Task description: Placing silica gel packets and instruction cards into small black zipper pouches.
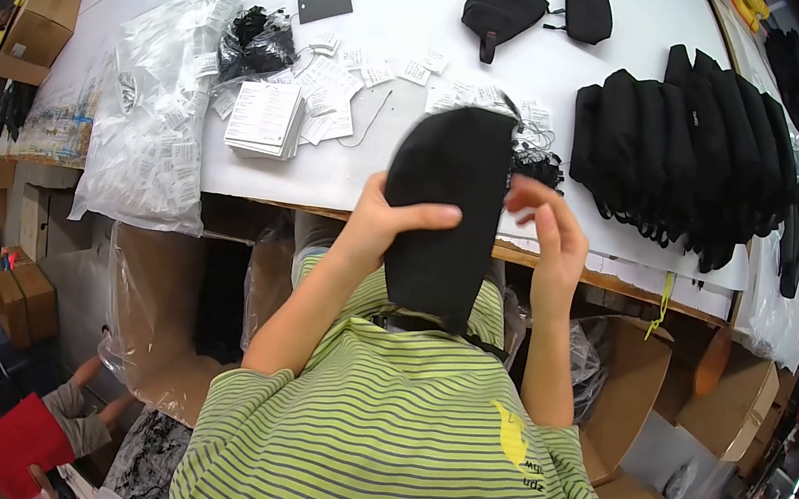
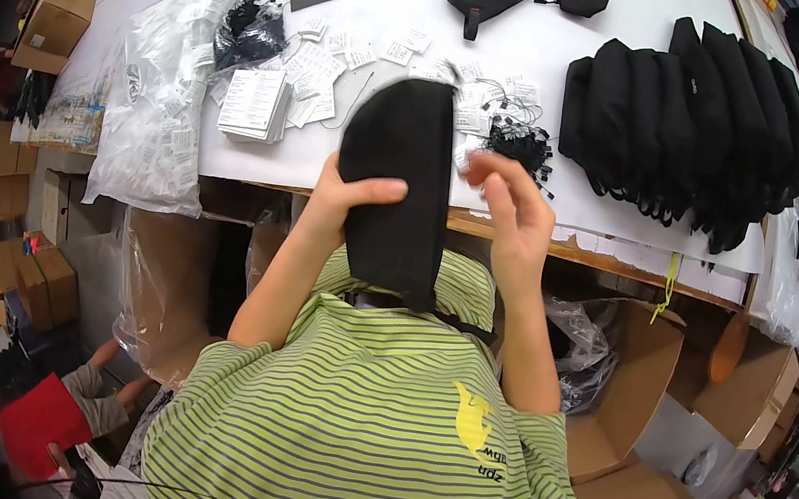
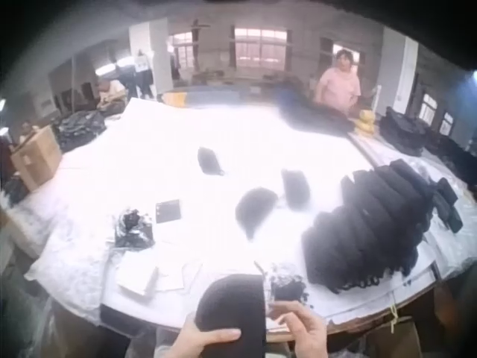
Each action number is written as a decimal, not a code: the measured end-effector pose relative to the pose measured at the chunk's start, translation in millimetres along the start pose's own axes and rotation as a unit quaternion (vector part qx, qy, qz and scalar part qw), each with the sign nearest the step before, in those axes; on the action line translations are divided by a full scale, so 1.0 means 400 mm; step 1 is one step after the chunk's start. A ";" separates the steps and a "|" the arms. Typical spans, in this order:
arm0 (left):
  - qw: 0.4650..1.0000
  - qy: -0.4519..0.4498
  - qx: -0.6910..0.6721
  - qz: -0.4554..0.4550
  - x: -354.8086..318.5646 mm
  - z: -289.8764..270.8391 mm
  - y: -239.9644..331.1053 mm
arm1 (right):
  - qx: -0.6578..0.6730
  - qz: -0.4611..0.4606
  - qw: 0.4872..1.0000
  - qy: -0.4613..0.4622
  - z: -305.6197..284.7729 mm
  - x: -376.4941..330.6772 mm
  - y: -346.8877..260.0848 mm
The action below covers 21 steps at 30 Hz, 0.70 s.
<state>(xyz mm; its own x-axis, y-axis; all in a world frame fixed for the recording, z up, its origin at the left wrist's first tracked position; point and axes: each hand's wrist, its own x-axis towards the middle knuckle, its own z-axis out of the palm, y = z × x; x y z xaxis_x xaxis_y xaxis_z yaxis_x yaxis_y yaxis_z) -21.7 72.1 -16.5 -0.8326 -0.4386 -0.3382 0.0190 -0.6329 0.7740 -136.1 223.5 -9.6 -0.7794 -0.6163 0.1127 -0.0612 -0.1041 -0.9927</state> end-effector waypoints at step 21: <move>0.992 -0.063 -0.023 -0.108 -0.002 0.043 -0.005 | -0.281 -0.237 0.918 0.148 0.002 0.071 -0.015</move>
<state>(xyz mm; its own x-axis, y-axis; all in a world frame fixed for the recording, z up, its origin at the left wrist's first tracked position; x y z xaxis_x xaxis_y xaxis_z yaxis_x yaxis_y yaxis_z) -30.5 84.7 -8.5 -0.8823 -0.2085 -0.4219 -0.1448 -0.7329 0.6648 -157.3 206.2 -0.3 -0.7128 -0.3578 0.6033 -0.6842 0.1656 -0.7102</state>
